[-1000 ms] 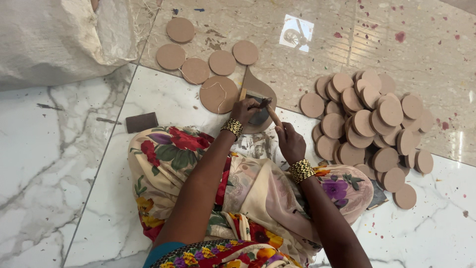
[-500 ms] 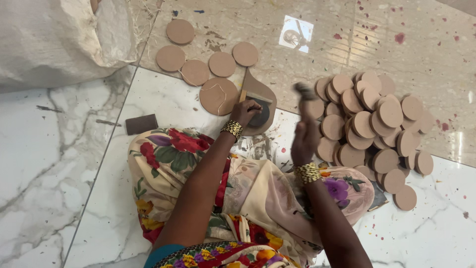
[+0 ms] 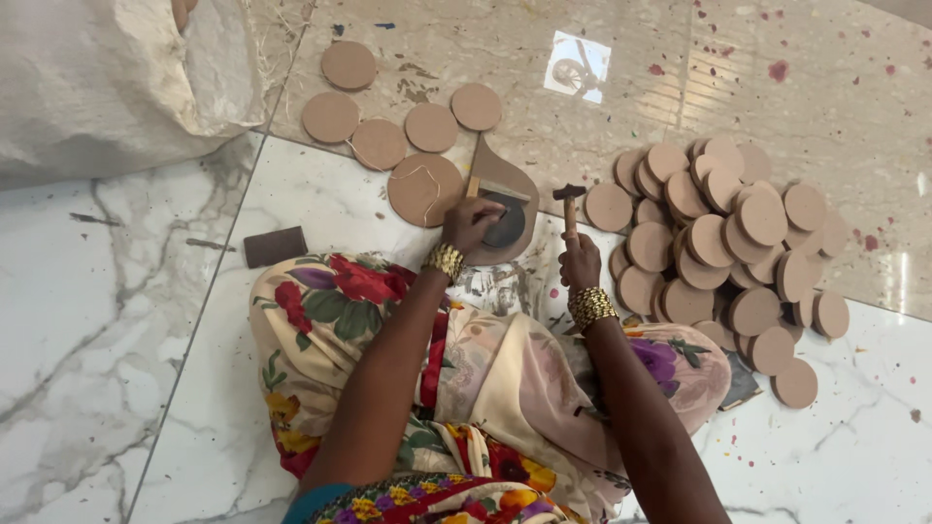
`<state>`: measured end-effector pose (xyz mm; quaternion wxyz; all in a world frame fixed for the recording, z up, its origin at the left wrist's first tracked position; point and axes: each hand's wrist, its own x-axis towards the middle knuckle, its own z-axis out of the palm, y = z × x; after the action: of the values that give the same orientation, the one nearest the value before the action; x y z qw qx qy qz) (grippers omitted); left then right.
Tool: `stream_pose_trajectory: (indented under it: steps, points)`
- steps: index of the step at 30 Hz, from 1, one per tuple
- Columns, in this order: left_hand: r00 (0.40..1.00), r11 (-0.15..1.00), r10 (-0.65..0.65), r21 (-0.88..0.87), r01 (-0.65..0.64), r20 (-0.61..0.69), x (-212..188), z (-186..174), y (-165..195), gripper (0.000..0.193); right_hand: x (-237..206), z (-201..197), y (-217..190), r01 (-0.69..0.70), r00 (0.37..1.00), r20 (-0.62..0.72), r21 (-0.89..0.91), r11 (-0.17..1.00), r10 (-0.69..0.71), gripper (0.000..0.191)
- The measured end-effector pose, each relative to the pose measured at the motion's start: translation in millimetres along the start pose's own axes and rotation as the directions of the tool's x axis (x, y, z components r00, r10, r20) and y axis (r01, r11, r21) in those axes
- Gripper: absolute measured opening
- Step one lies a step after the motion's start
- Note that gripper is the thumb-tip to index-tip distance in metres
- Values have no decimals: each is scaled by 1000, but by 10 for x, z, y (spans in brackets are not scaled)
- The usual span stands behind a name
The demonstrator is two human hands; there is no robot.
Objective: The person sits on the floor cutting circular wooden discs using a small blade against a metal template, tapping the blade with a hammer. They position each disc, cut around the template, and set finished discs onto a growing pile beside them, repeating the cycle.
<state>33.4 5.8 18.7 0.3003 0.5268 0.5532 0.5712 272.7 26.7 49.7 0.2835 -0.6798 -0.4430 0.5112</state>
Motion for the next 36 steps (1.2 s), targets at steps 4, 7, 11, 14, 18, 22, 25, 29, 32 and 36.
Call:
stream_pose_trajectory:
  steps: [4,7,11,14,18,22,25,29,32,36]
  points:
    - [962,986,-7,157,52,-272,-194,-53,-12,22,199,113,136,-65,998,12,40,997,64,37]
    - [961,982,-40,166,88,-274,-225,-92,-62,25,190,243,163,174,936,-154,-580,796,-316,45]
    - [963,993,-37,100,66,-267,-204,-97,-122,24,112,578,-41,655,711,207,-542,527,-672,82]
    - [961,977,-20,197,77,-277,-219,-110,-152,23,30,915,-161,716,664,296,-515,471,-687,100]
    - [953,933,91,360,21,-290,-226,-158,-146,18,23,1040,-211,648,724,314,-615,450,-614,85]
    - [945,977,-207,2,215,-255,-176,-115,-128,26,25,844,-238,521,851,176,-166,837,-495,64]
    - [993,935,-115,-341,94,-41,-124,-15,-135,42,-33,706,-300,211,881,329,372,904,-341,51]
    - [924,511,-221,-769,383,314,-132,41,-152,72,-160,677,-371,197,849,373,433,880,-374,49]
    - [880,409,-339,-790,457,333,-141,-17,-171,69,-200,683,-412,167,830,417,450,877,-371,47]
    - [893,467,-325,-769,437,310,-154,-39,-209,65,-257,717,-409,138,832,410,500,855,-374,40]
